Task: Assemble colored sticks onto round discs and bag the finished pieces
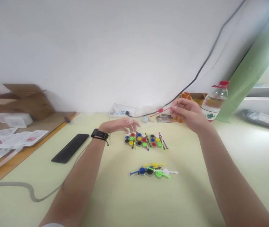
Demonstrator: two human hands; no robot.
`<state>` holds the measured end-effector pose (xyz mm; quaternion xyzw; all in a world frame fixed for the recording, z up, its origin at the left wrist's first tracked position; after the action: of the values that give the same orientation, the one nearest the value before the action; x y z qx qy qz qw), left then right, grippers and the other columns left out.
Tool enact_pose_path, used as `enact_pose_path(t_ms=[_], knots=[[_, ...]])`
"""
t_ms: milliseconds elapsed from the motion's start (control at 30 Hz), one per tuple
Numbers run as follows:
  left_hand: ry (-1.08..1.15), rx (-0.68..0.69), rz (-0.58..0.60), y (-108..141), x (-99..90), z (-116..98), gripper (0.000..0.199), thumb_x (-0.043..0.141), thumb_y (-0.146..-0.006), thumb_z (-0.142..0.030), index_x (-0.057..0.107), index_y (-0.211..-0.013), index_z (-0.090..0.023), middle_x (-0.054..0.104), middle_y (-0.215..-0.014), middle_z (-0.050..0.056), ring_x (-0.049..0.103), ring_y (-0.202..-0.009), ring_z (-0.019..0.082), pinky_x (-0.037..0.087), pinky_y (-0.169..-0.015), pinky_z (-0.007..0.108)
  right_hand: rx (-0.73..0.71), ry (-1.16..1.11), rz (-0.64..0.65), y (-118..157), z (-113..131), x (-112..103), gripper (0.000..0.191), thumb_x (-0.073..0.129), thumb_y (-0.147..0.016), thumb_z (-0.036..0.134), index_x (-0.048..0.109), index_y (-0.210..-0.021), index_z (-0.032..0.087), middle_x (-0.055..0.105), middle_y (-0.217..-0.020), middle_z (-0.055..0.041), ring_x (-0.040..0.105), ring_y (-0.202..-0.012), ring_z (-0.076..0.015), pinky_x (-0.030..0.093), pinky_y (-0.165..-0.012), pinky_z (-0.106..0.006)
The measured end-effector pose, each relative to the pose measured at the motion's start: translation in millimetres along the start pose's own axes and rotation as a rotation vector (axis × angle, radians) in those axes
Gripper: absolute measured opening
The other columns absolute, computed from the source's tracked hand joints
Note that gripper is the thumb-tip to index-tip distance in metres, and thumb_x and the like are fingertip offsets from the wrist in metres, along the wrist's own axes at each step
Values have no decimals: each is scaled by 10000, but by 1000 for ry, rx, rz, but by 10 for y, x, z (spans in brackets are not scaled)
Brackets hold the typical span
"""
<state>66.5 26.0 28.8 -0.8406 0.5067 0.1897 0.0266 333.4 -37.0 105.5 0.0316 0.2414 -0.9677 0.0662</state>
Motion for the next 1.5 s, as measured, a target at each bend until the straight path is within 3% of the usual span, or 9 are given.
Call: enact_pose_path(t_ms=[233, 500, 700, 800, 900, 1000, 1200, 1333, 1500], knots=[[53, 9, 11, -80, 131, -73, 561, 453, -963, -661, 651, -1263, -229, 640, -1153, 107, 595, -1078, 250, 494, -896, 324, 23, 117, 176, 4, -68, 298, 245, 787, -832, 416, 686, -900, 204, 692, -823, -40, 647, -747, -179, 551, -747, -344], [77, 1, 18, -164, 211, -32, 595, 533, -916, -676, 627, -1314, -243, 659, -1164, 106, 601, -1079, 258, 490, -890, 334, 58, 279, 205, -26, -296, 551, 238, 742, -851, 407, 698, -908, 180, 713, -824, -52, 636, -714, -174, 513, -674, -320], [38, -24, 2, -176, 217, -28, 588, 578, -889, -672, 642, -1290, -247, 669, -1143, 87, 622, -1008, 231, 479, -868, 324, -15, 433, 198, -45, -252, 559, 364, 572, -955, 522, 725, -931, 193, 739, -933, -63, 658, -864, -215, 493, -755, -329], [36, -22, -15, -172, 207, -31, 599, 597, -875, -675, 641, -1302, -257, 675, -1119, 79, 631, -975, 223, 477, -848, 319, -29, 504, 315, -14, -194, 555, 354, 710, -846, 547, 746, -974, 219, 741, -1065, -59, 650, -1001, -253, 485, -871, -362], [57, -17, -3, -169, 212, -37, 639, 577, -878, -695, 611, -1348, -264, 674, -1133, 87, 630, -967, 224, 478, -826, 318, -21, 542, 404, 10, -189, 555, 314, 782, -780, 487, 751, -946, 221, 748, -1080, -64, 655, -1017, -268, 483, -914, -394], [61, -4, 71, -174, 269, -61, 689, 536, -895, -716, 535, -1426, -277, 666, -1190, 109, 622, -989, 232, 479, -793, 308, -34, 541, 350, -9, -174, 508, 233, 660, -889, 429, 744, -904, 212, 759, -1014, -67, 668, -994, -254, 492, -902, -394], [85, 54, 207, -203, 414, -173, 846, 579, -849, -746, 369, -1541, -306, 622, -1279, 144, 626, -1077, 284, 496, -815, 344, -92, 494, 212, -35, -120, 377, 158, 618, -902, 313, 736, -896, 208, 756, -968, -57, 679, -972, -244, 514, -880, -378], [-31, 98, 142, -210, 427, -323, 822, 685, -880, -560, 320, -1569, -301, 623, -1267, 130, 615, -1112, 272, 478, -908, 377, -125, 468, 160, -33, -76, 326, 167, 579, -918, 292, 720, -881, 213, 745, -948, -58, 682, -963, -244, 520, -881, -389], [-45, 120, 40, -110, 388, -363, 803, 730, -867, -406, 341, -1562, -314, 623, -1219, 96, 608, -1127, 272, 488, -916, 385, -154, 565, 9, -16, 33, 161, 136, 586, -919, 291, 661, -1017, 232, 714, -1092, -65, 654, -1035, -242, 520, -871, -376]])
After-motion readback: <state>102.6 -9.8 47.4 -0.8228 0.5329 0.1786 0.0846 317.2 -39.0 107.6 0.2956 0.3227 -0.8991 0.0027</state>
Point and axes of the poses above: each hand's wrist, its own y-axis away from the middle knuckle, its own x-axis out of the palm, z = x × y, the point moved 7 cm from there along -y, towards the middle knuckle
